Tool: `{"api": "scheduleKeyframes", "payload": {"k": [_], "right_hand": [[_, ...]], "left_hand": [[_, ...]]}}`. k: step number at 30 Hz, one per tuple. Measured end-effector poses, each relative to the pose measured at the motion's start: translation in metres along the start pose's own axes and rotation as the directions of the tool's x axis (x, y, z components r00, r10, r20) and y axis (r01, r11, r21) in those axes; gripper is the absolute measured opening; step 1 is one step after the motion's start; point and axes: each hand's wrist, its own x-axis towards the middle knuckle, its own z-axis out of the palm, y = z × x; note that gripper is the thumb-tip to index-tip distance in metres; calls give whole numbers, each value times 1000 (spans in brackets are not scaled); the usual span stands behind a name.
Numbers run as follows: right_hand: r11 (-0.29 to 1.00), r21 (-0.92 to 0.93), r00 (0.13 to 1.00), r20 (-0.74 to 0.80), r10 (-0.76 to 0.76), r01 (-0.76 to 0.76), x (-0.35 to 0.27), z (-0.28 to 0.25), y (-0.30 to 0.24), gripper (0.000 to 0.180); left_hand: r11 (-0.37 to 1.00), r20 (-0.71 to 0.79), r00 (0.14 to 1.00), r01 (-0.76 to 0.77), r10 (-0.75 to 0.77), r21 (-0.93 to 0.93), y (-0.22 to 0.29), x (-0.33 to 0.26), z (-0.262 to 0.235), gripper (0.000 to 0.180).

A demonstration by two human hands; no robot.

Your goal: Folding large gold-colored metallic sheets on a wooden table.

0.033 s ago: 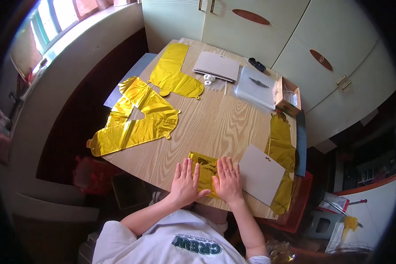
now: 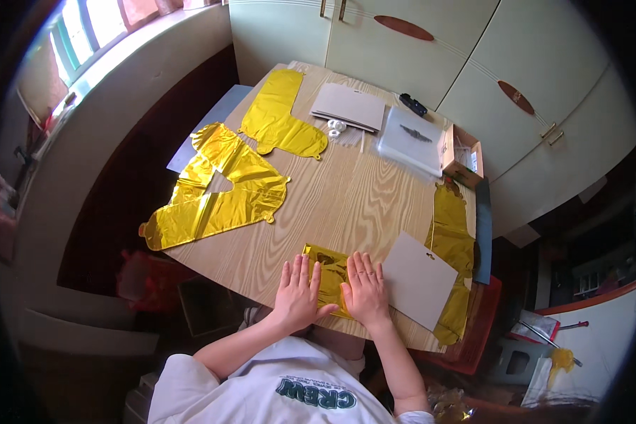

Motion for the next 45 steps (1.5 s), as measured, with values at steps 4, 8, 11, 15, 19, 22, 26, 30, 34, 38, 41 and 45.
{"api": "scheduleKeyframes", "payload": {"k": [4, 8, 11, 15, 19, 22, 26, 30, 34, 38, 41, 45], "right_hand": [[995, 98, 1000, 24, 13, -15, 1, 1, 4, 57], [994, 110, 999, 22, 23, -25, 2, 1, 3, 55], [995, 97, 999, 36, 28, -31, 2, 1, 3, 55], [996, 83, 998, 52, 33, -37, 2, 6, 4, 56], [994, 101, 997, 68, 25, -32, 3, 6, 5, 58], [998, 58, 996, 88, 21, -26, -1, 12, 10, 59], [998, 60, 996, 85, 27, -32, 1, 11, 7, 58], [998, 51, 996, 84, 29, -33, 2, 6, 7, 57], [998, 47, 995, 88, 42, -46, -1, 4, 5, 57], [997, 55, 995, 79, 54, -59, -2, 7, 5, 59], [995, 52, 995, 63, 82, -85, -2, 7, 5, 63], [989, 45, 989, 68, 135, -138, -2, 5, 4, 71]], "left_hand": [[1000, -12, 1000, 16, -16, 12, 2, 0, -1, 98], [999, -16, 1000, 26, -26, 28, 2, -1, -3, 98], [1000, -33, 999, 26, -26, 17, 1, -1, -4, 98], [999, -28, 999, 37, -37, -10, -10, 7, -19, 88], [981, -54, 989, -144, 137, -131, -10, 32, -25, 85], [932, -7, 945, -323, 327, -164, 2, 47, -5, 93], [967, -25, 971, -239, 238, -93, -1, 46, 11, 101], [983, 2, 986, -167, 168, -73, -3, 48, 11, 104], [991, 35, 992, -120, 122, -59, -3, 46, 10, 105], [992, 21, 995, -100, 102, -76, -13, 45, 11, 107], [994, 42, 995, -88, 91, -68, -20, 44, 8, 107], [999, 69, 997, -25, 27, -34, -29, 41, -1, 105]]}}
